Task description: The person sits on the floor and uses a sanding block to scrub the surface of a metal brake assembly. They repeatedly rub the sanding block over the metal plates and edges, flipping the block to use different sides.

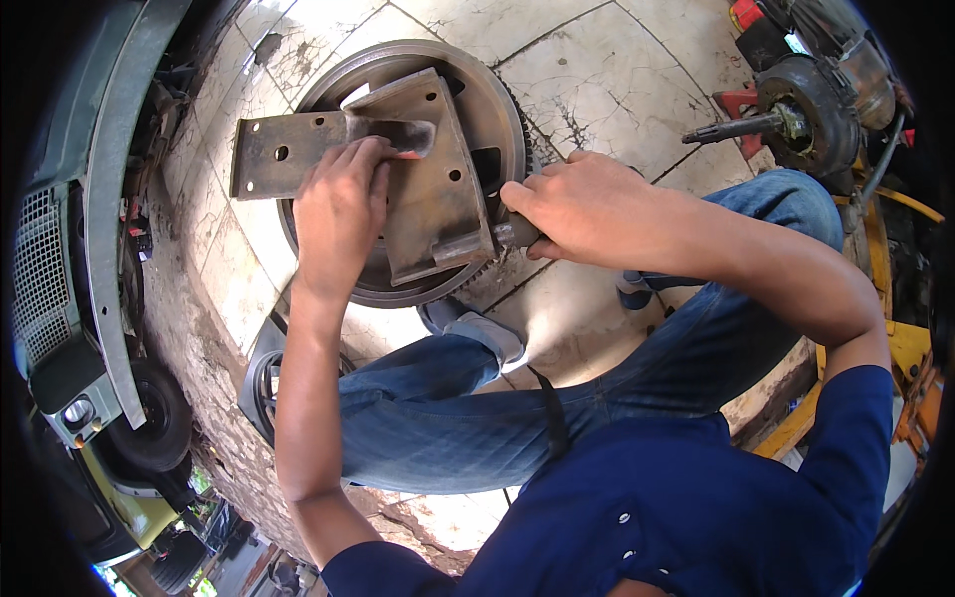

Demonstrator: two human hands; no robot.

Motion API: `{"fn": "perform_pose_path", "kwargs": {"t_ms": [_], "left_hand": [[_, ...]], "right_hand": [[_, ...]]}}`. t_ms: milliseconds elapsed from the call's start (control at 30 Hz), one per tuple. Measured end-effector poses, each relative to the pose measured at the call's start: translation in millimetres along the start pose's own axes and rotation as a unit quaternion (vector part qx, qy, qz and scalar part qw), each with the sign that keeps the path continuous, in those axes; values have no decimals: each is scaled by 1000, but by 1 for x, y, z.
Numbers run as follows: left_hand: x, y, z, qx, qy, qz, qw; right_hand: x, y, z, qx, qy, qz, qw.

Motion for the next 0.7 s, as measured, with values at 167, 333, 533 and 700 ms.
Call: {"fn": "perform_pose_path", "kwargs": {"t_ms": [167,333,533,700], "left_hand": [[5,-4,23,47,7,-4,999],[2,-1,6,28,4,5,1000],[0,4,0,-7,-29,17,999],[1,3,18,42,-11,-20,999]], "right_hand": [[2,1,2,-9,-6,13,1000],[0,-1,0,-6,-1,-2,1000],[3,-3,-1,-17,8,23,1000],[2,0,2,-10,15,21,1000]]}}
Point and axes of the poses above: each hand's wrist, its own y-axis towards the middle knuckle, its own x-axis out of the palm, z = x × y, the point moved 4 cm from there along y, towards the middle knuckle, and after that the axes turned 1 degree about z, right-handed, at the moved point
